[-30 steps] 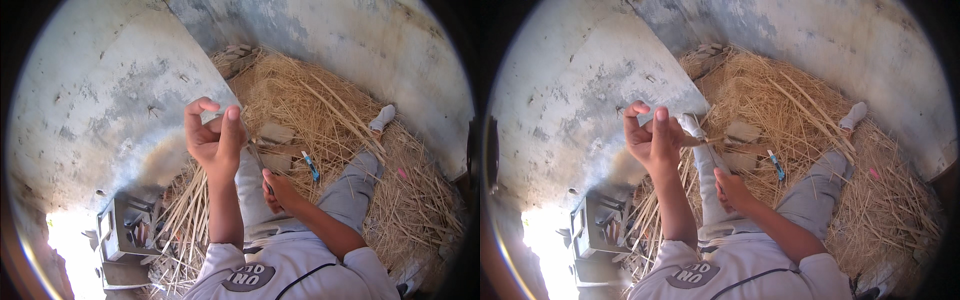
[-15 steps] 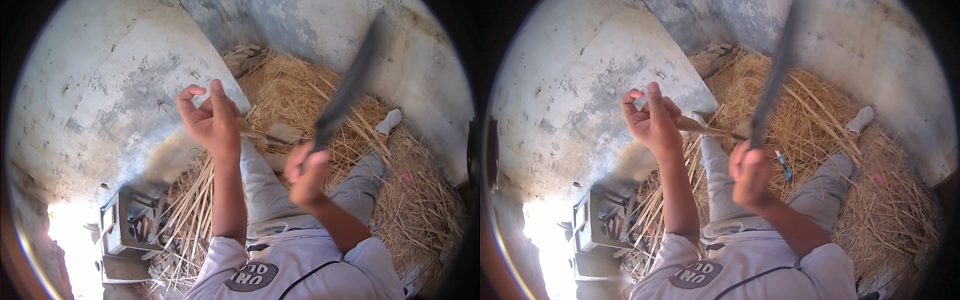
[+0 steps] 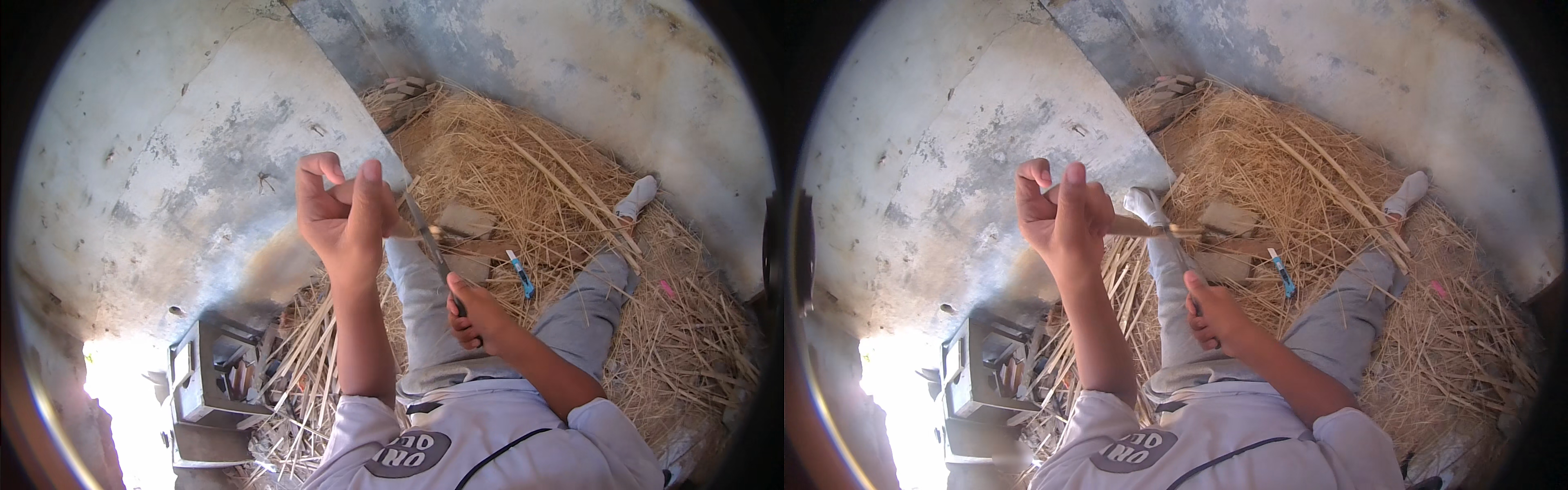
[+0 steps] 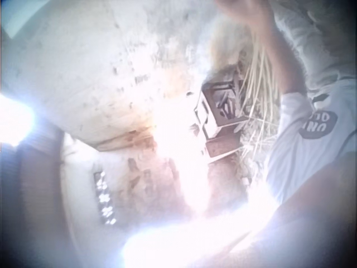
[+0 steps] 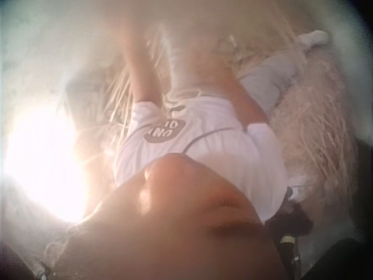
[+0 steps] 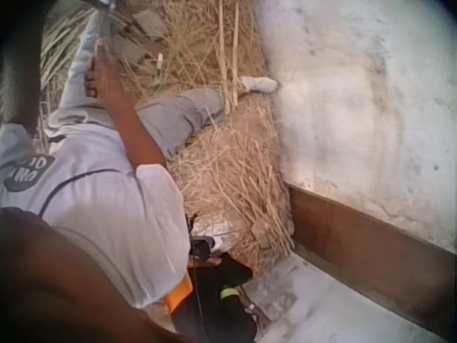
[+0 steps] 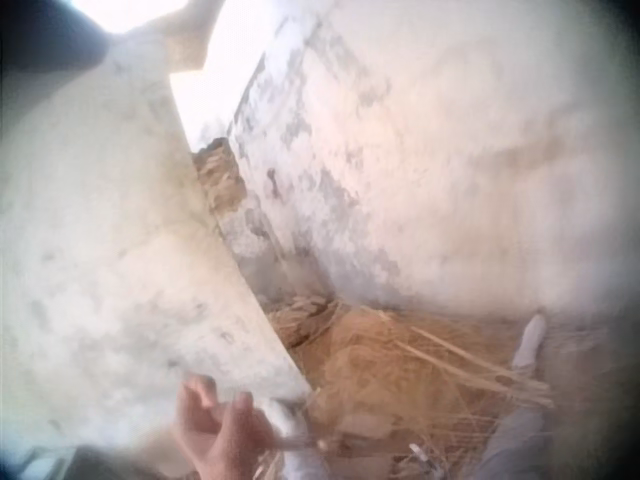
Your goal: The person sits on a straw-covered floor and uses a knife to peel the outer layer off long, thin wooden sticks. They hold the stick with one hand and scrape the blade along its length to remove the bark, repeating the process on multiple sticks.
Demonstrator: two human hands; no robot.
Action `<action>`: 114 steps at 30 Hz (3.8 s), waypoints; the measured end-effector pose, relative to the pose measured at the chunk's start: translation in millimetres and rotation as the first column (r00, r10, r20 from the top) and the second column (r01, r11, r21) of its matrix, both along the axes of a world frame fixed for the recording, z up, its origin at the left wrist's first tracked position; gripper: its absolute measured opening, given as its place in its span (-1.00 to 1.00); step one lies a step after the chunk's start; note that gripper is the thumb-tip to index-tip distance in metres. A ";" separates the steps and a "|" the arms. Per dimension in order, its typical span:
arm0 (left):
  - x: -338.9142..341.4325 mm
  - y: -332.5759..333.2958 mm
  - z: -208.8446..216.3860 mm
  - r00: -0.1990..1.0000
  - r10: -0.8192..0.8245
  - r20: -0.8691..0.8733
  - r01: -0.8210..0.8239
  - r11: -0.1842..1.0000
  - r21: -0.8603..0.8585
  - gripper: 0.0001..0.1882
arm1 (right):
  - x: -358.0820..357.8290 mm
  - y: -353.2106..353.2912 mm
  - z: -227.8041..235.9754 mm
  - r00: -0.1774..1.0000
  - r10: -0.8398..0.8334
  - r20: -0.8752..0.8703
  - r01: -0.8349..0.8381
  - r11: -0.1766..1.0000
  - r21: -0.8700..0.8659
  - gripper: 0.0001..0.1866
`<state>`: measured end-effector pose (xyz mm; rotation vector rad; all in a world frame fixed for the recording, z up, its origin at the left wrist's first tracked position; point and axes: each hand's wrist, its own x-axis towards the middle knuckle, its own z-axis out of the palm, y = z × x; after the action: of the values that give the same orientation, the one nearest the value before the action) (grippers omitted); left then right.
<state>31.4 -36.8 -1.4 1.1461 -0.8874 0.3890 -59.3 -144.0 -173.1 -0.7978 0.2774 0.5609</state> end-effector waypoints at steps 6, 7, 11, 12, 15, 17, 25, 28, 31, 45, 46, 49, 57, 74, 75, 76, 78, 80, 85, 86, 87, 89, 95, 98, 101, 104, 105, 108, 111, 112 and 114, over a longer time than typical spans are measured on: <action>-8.9 -18.0 4.6 0.986 0.159 -0.046 -0.165 0.974 -0.157 -0.73 | -8.2 30.7 38.4 0.589 -0.055 0.806 0.656 0.615 -0.437 -0.48; -13.2 -15.5 9.2 0.983 0.178 -0.046 -0.183 0.973 -0.143 -0.72 | 0.6 34.4 25.8 0.527 -0.062 0.848 0.709 0.582 -0.398 -0.49; -12.0 -13.9 1.0 0.976 0.186 -0.116 -0.201 0.970 -0.136 -0.71 | 34.6 11.4 -56.3 0.730 0.037 0.683 0.617 0.394 -0.681 -0.47; -18.0 -14.5 2.2 0.964 0.230 -0.135 -0.248 0.959 -0.140 -0.71 | 36.2 14.6 -57.5 0.711 0.001 0.703 0.626 0.456 -0.633 -0.46; -11.5 -4.4 5.5 0.971 0.183 -0.154 -0.207 0.965 -0.160 -0.71 | 41.8 16.8 -50.7 0.776 -0.091 0.624 0.494 0.703 -0.512 -0.44; -9.3 1.7 8.2 0.980 0.148 -0.134 -0.165 0.978 -0.126 -0.69 | 34.6 -0.4 -29.0 0.928 -0.041 0.371 0.192 0.905 -0.380 -0.44; -15.1 5.5 1.8 0.979 0.184 -0.092 -0.201 0.953 -0.226 -0.69 | 9.0 19.3 2.3 0.712 0.031 0.702 0.497 0.684 -0.534 -0.45; -25.6 4.6 -3.5 0.991 0.119 -0.056 -0.128 0.974 -0.185 -0.69 | 40.2 14.8 -56.8 0.819 0.003 0.574 0.394 0.724 -0.566 -0.44; -28.1 3.5 -8.1 0.996 0.086 -0.031 -0.090 0.979 -0.183 -0.69 | 43.2 9.9 -67.8 0.866 -0.051 0.497 0.334 0.799 -0.500 -0.42; -22.6 -6.3 -9.4 0.973 0.220 -0.065 -0.229 0.950 -0.213 -0.67 | -1.0 35.2 3.2 0.595 -0.128 0.793 0.557 0.778 -0.292 -0.37; -27.0 -7.4 -6.5 0.969 0.235 -0.070 -0.245 0.943 -0.227 -0.66 | 1.3 28.3 0.9 0.600 -0.052 0.798 0.551 0.750 -0.366 -0.37; -45.3 -12.8 6.0 0.963 0.262 -0.064 -0.270 0.937 -0.220 -0.65 | 45.8 -13.6 -92.8 0.807 0.082 0.585 0.431 0.596 -0.678 -0.34; -10.1 15.7 23.3 0.962 0.222 -0.157 -0.236 0.969 -0.075 -0.72 | 52.3 5.7 -74.3 0.974 -0.068 0.215 0.106 0.980 -0.171 -0.34; 5.5 36.1 29.1 0.873 0.408 -0.269 -0.449 0.887 -0.111 -0.58 | 80.4 10.0 -118.7 0.995 -0.042 0.094 0.067 0.956 -0.286 -0.29; 13.7 37.0 36.3 0.876 0.385 -0.292 -0.434 0.892 -0.124 -0.58 | 81.7 1.6 -123.5 0.999 0.030 0.044 -0.032 0.998 0.048 -0.29; 15.5 36.7 38.6 0.887 0.355 -0.295 -0.398 0.912 -0.100 -0.65 | 77.6 -4.3 -135.2 0.993 0.120 0.014 -0.116 0.914 0.389 -0.29; 13.0 43.0 41.2 0.936 0.231 -0.264 -0.256 0.964 -0.066 -0.68 | 70.1 3.1 -134.2 0.988 0.150 0.026 -0.134 0.770 0.624 -0.29; 9.5 38.3 36.0 0.949 0.206 -0.240 -0.230 0.970 -0.075 -0.70 | 73.8 13.0 -103.7 0.998 -0.005 0.067 -0.001 0.995 0.099 -0.31; 18.3 28.0 16.7 0.903 0.424 0.073 -0.422 0.906 -0.043 -0.71 | 57.4 41.8 -53.0 0.728 -0.041 0.684 0.481 0.742 -0.467 -0.30; 20.1 32.6 12.4 0.922 0.386 0.026 -0.385 0.922 -0.047 -0.71 | 50.7 40.2 -36.6 0.724 -0.002 0.690 0.476 0.725 -0.498 -0.32; 19.5 37.4 11.8 0.936 0.353 -0.019 -0.353 0.934 -0.055 -0.72 | 44.3 37.1 -17.9 0.719 0.042 0.694 0.467 0.710 -0.527 -0.34; 17.9 40.5 11.3 0.967 0.235 -0.098 -0.241 0.969 -0.054 -0.72 | 45.9 36.2 -16.2 0.711 0.074 0.699 0.475 0.682 -0.556 -0.38; 23.2 52.7 15.8 0.981 0.137 -0.139 -0.149 0.985 -0.081 -0.60 | 105.3 7.2 -144.9 0.869 0.064 0.491 0.389 0.526 -0.757 -0.40; 32.0 49.7 14.0 0.994 0.059 -0.095 -0.067 0.994 -0.085 -0.58 | 143.6 14.7 -203.2 0.839 -0.039 0.543 0.502 0.441 -0.744 -0.35; 41.1 82.4 14.1 0.980 0.126 -0.154 -0.145 0.982 -0.119 -0.62 | 128.2 36.4 -184.5 0.987 -0.062 0.147 0.089 0.978 -0.187 -0.33; 65.9 124.4 10.2 0.958 -0.264 -0.113 0.256 0.964 -0.076 -0.66 | 114.0 21.1 -180.2 0.991 0.130 -0.004 -0.117 0.899 0.421 -0.31; 64.3 118.2 14.0 0.963 -0.241 -0.118 0.227 0.966 -0.122 -0.65 | 114.2 15.5 -181.8 0.986 0.164 0.020 -0.151 0.841 0.519 -0.30; 48.3 98.8 8.0 0.972 -0.172 -0.160 0.142 0.973 -0.184 -0.64 | 108.8 42.0 -135.5 0.963 -0.015 0.268 0.031 0.998 -0.054 -0.30; 29.9 80.2 6.7 0.987 -0.029 -0.156 0.009 0.991 -0.132 -0.62 | 95.4 59.5 -76.0 0.798 0.023 0.602 0.289 0.862 -0.417 -0.36; 26.9 74.3 8.0 0.985 0.009 -0.175 -0.034 0.990 -0.139 -0.60 | 92.0 60.2 -66.9 0.730 0.060 0.681 0.377 0.795 -0.475 -0.39; 24.9 68.1 10.9 0.973 0.095 -0.209 -0.128 0.981 -0.147 -0.57 | 98.0 47.7 -85.8 0.739 0.118 0.663 0.437 0.666 -0.605 -0.35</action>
<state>56.3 31.3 9.5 1.0683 -0.6055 0.4207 38.7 -96.3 -258.9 -1.7016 -0.1123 -0.0953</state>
